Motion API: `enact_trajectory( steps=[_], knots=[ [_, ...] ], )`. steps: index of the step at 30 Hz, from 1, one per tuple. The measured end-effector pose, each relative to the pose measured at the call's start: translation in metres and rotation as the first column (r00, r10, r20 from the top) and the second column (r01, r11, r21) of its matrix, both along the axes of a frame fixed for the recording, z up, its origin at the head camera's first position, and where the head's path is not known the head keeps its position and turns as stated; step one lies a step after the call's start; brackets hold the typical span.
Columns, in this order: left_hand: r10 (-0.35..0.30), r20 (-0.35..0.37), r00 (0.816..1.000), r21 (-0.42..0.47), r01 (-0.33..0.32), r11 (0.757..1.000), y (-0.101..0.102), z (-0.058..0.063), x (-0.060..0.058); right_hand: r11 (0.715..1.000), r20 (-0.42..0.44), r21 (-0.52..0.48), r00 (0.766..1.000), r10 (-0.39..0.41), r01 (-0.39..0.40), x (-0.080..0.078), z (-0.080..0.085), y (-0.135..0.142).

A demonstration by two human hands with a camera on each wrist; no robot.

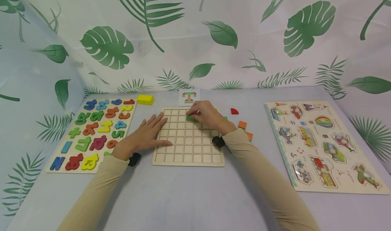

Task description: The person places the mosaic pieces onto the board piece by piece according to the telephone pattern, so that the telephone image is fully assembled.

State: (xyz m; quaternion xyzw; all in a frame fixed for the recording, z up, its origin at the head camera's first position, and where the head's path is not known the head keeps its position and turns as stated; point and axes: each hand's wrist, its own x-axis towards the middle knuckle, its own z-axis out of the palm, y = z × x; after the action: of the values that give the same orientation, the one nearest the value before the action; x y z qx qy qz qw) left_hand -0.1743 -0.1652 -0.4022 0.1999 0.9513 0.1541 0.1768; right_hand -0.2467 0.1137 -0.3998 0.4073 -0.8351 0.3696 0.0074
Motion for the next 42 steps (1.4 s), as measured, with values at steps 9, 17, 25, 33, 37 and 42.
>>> enact_trajectory(
  steps=[9, 17, 25, 33, 37, 42],
  knots=[
    [0.006, 0.000, 1.000, -0.007, -0.006, 1.000, 0.000, -0.001, 0.000, 0.998, 0.009, 0.057, 1.000, 0.014, -0.014, -0.001, 0.001, -0.004],
    [0.002, -0.005, 1.000, -0.008, -0.002, 1.000, 0.000, -0.003, -0.001, 0.992, 0.005, 0.123, 1.000, 0.002, -0.002, -0.004, 0.003, -0.007],
    [0.000, -0.007, 1.000, -0.002, 0.000, 1.000, -0.001, -0.004, -0.001, 0.980, -0.041, 0.198, 0.999, 0.014, -0.006, -0.005, 0.003, -0.011],
    [0.001, -0.012, 1.000, -0.001, -0.001, 1.000, -0.001, -0.005, -0.001, 0.965, -0.064, 0.262, 0.998, 0.009, 0.008, -0.004, 0.003, -0.013],
    [-0.002, -0.015, 1.000, -0.004, 0.002, 1.000, -0.001, -0.005, -0.002, 0.968, -0.073, 0.251, 0.997, 0.022, -0.003, -0.004, 0.002, -0.012],
    [-0.001, -0.005, 1.000, -0.010, 0.001, 1.000, -0.001, -0.005, -0.002, 0.977, -0.112, 0.210, 0.993, 0.049, -0.025, -0.006, -0.003, -0.010]
  ],
)
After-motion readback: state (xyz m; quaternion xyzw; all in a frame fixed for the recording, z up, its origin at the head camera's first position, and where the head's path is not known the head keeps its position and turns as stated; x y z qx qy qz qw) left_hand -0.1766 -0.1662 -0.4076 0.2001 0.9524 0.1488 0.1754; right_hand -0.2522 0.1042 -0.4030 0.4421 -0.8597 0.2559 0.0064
